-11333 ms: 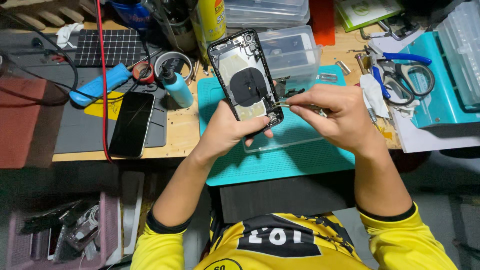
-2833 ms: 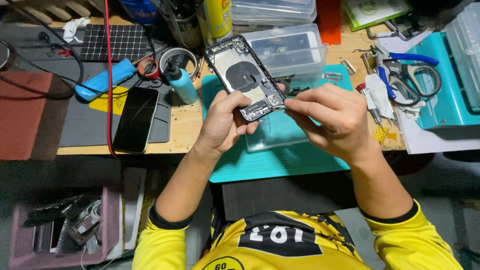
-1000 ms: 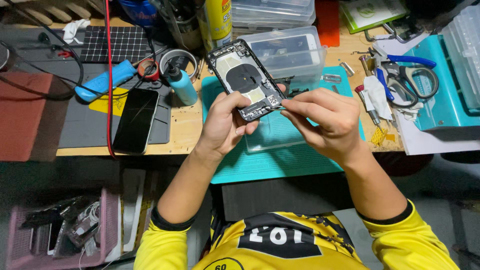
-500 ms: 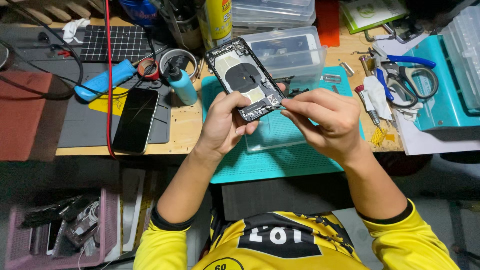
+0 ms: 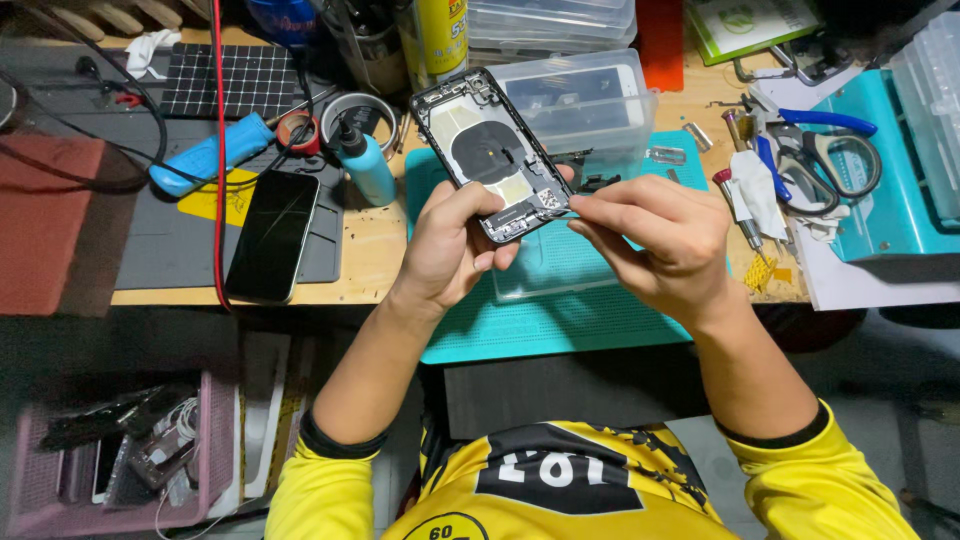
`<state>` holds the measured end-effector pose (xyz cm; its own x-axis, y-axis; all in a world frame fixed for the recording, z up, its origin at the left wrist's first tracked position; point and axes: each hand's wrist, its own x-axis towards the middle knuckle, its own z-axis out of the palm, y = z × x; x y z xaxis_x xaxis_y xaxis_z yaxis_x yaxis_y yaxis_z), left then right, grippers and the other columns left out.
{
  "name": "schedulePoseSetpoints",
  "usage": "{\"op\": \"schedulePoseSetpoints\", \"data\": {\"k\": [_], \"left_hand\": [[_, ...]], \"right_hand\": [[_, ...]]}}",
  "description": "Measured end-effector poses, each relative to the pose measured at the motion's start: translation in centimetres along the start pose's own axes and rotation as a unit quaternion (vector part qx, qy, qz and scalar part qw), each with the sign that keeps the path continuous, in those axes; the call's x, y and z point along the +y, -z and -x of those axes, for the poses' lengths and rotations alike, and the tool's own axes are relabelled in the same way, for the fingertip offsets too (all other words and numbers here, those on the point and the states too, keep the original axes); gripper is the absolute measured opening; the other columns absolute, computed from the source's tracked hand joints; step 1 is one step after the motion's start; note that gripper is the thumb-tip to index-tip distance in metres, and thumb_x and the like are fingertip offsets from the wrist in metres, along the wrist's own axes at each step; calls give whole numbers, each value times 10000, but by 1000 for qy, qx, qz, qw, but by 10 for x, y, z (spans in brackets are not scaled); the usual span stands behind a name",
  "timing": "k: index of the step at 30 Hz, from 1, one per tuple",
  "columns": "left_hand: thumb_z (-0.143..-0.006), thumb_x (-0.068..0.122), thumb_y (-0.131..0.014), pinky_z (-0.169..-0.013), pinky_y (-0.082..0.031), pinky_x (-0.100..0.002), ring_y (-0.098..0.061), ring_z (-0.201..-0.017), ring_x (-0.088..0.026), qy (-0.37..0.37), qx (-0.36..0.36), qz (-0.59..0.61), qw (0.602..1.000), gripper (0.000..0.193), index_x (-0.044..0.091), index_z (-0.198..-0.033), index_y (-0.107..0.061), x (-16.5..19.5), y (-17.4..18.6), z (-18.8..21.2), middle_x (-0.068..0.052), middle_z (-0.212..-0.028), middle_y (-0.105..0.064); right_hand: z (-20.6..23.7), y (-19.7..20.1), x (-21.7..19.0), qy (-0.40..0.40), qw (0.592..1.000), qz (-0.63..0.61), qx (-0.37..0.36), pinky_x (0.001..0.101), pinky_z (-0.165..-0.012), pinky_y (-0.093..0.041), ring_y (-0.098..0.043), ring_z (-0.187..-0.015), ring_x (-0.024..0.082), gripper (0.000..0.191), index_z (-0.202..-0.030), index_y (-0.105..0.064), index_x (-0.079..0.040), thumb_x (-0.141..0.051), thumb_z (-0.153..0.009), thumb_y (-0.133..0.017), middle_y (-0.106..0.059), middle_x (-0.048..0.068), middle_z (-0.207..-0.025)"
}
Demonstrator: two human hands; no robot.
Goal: The person holds a disassembled smartphone frame in one hand and uses a screwdriver and tweezers to remove and reposition small internal components and screws, at one point lifting a component out and setting it on the mat before continuing to work on the phone with the screwdriver.
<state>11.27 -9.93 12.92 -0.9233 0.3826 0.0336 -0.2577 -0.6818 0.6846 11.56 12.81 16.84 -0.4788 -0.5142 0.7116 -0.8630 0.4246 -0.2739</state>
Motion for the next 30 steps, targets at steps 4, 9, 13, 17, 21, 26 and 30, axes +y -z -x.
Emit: {"op": "schedulePoseSetpoints", "data": {"k": [4,9,13,17,21,26,30], "left_hand": [[-971,44,-430,-440,-426,-238,-591,-552,-167,-3,0,-9,1000,380,-190,-1233,-575,-1,1,1,-275,-1253,-687],[-961,40,-437,-450,-436,-243,-589,-540,-167,-8,-3,-3,1000,363,-162,-1230,-574,-2,3,1,-266,-1241,-691],[-967,37,-432,-445,-432,-243,-592,-542,-173,-4,1,3,1000,352,-171,-1215,-572,-3,5,1,-273,-1212,-695],[-973,33,-431,-436,-426,-242,-594,-542,-175,-4,6,5,1000,339,-175,-1198,-575,-3,5,1,-276,-1174,-697],[-979,37,-430,-450,-428,-243,-591,-551,-174,-6,1,6,1000,360,-179,-1235,-563,-3,3,2,-281,-1227,-684],[-961,44,-428,-450,-421,-230,-587,-553,-158,-10,-11,4,1000,430,-133,-1339,-534,0,-2,3,-267,-1307,-667],[-959,45,-430,-444,-419,-228,-588,-549,-159,-8,-9,2,1000,437,-130,-1346,-532,3,-5,5,-264,-1303,-667]], "right_hand": [[-1,2,-1,0,1000,1,-1,326,-657,-510,-681,-769,213,225,-1074,-754,-12,3,-876,-861,-723,98,-922],[-1,1,-1,-2,1000,-3,-2,321,-651,-510,-682,-772,210,227,-1077,-754,-18,2,-877,-860,-724,95,-927],[-1,0,0,3,1000,-2,2,319,-642,-506,-683,-767,209,226,-1073,-755,-23,1,-876,-862,-729,92,-930],[-1,0,-1,6,1000,4,4,321,-638,-504,-688,-768,213,217,-1065,-756,-24,1,-876,-860,-731,92,-927],[-1,-1,-3,-4,1000,3,12,317,-643,-505,-689,-768,215,194,-1057,-752,-22,3,-895,-855,-732,98,-931],[-2,-2,-6,-19,1000,-4,14,309,-632,-498,-685,-749,207,174,-1046,-754,-13,11,-899,-845,-734,105,-928],[-3,0,-8,-26,1000,-13,10,303,-634,-502,-685,-751,200,167,-1044,-753,-13,12,-904,-839,-735,103,-931]]}}
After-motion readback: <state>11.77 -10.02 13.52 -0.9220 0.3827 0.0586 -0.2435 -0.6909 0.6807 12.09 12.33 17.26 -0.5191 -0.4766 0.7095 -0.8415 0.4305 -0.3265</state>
